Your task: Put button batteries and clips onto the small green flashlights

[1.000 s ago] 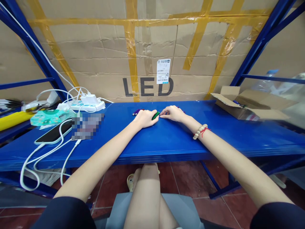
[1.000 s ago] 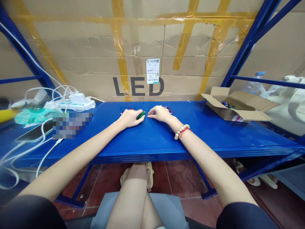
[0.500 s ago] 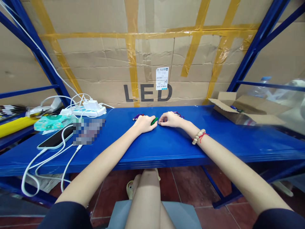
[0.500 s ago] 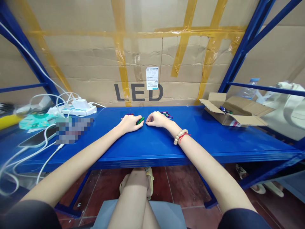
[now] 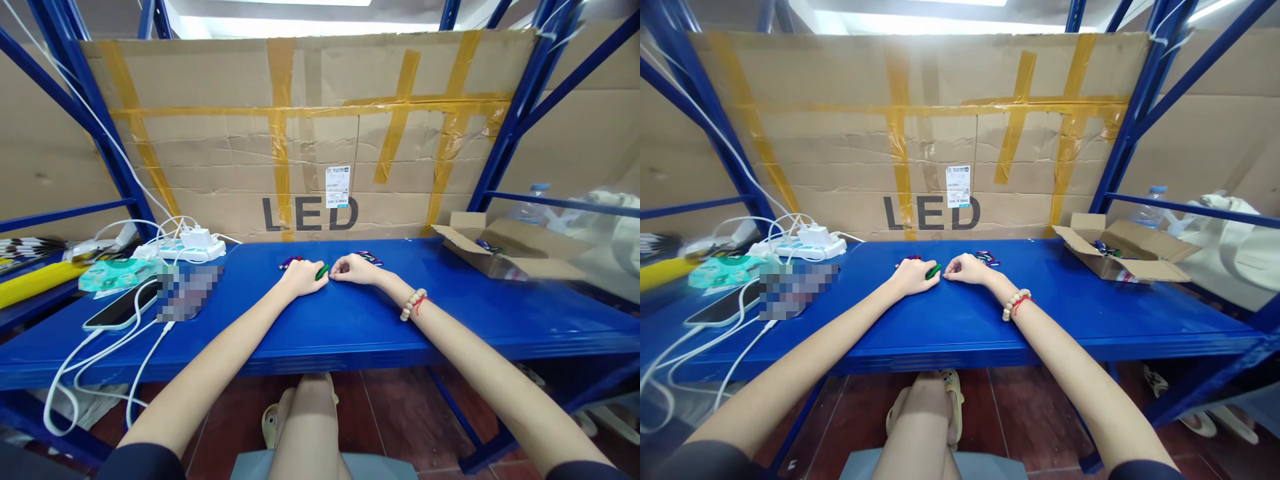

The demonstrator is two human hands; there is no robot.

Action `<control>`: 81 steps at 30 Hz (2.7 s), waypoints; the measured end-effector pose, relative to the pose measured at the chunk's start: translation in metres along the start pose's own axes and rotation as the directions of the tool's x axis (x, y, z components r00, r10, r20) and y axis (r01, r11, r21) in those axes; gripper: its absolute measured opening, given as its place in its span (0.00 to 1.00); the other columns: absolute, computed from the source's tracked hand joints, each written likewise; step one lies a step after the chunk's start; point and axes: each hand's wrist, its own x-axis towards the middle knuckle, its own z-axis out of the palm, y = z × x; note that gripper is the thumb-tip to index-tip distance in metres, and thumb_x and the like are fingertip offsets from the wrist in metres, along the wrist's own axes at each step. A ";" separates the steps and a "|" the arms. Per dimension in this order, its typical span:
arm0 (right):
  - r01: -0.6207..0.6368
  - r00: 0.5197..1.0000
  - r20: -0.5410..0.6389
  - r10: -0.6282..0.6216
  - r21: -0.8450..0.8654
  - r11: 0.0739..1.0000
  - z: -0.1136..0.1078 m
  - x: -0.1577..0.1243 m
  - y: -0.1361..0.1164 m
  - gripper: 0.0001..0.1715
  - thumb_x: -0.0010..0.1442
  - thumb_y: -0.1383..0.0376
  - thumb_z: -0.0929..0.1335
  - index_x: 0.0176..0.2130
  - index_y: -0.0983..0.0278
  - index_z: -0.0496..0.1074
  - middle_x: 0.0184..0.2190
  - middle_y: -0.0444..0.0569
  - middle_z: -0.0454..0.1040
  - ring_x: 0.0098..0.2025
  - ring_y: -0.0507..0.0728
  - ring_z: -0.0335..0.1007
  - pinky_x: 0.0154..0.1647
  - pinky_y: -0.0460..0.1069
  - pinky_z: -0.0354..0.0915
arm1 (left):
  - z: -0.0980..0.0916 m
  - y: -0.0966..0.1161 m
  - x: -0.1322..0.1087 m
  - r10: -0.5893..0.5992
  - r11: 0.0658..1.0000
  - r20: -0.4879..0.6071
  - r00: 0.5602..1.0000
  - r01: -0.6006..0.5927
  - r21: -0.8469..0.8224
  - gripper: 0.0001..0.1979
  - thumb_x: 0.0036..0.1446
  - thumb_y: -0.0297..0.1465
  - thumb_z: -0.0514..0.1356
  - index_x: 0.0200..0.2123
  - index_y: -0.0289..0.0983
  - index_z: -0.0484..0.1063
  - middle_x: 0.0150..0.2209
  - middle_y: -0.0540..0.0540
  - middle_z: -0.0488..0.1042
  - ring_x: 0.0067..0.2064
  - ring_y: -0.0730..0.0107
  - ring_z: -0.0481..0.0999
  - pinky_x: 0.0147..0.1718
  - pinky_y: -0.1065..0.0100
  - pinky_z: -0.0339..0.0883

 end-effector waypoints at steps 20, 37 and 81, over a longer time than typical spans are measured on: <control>0.137 0.909 -0.405 -0.096 0.074 0.988 -0.002 0.002 -0.019 0.14 0.51 0.57 0.68 0.32 0.64 0.77 0.28 0.47 0.76 0.24 0.49 0.64 0.27 0.44 0.61 | -0.006 0.002 -0.001 -0.083 0.996 0.055 0.995 0.081 0.039 0.20 0.60 0.38 0.43 0.44 0.34 0.69 0.34 0.38 0.77 0.36 0.56 0.77 0.32 0.65 0.65; 0.116 0.945 -0.320 -0.067 0.139 0.983 -0.001 0.003 -0.018 0.20 0.49 0.53 0.68 0.32 0.67 0.75 0.30 0.49 0.75 0.24 0.49 0.65 0.26 0.45 0.62 | -0.002 0.002 0.001 -0.087 0.995 0.060 0.994 0.083 0.058 0.19 0.62 0.38 0.42 0.47 0.35 0.65 0.35 0.38 0.77 0.37 0.55 0.77 0.32 0.64 0.65; -0.240 0.963 -0.175 0.207 -0.195 0.951 -0.007 0.001 0.008 0.12 0.51 0.56 0.69 0.31 0.61 0.78 0.32 0.47 0.78 0.33 0.55 0.72 0.32 0.45 0.64 | -0.003 0.001 0.001 -0.051 0.998 0.083 0.995 0.048 0.033 0.19 0.63 0.40 0.42 0.45 0.37 0.65 0.34 0.40 0.77 0.37 0.58 0.77 0.32 0.66 0.65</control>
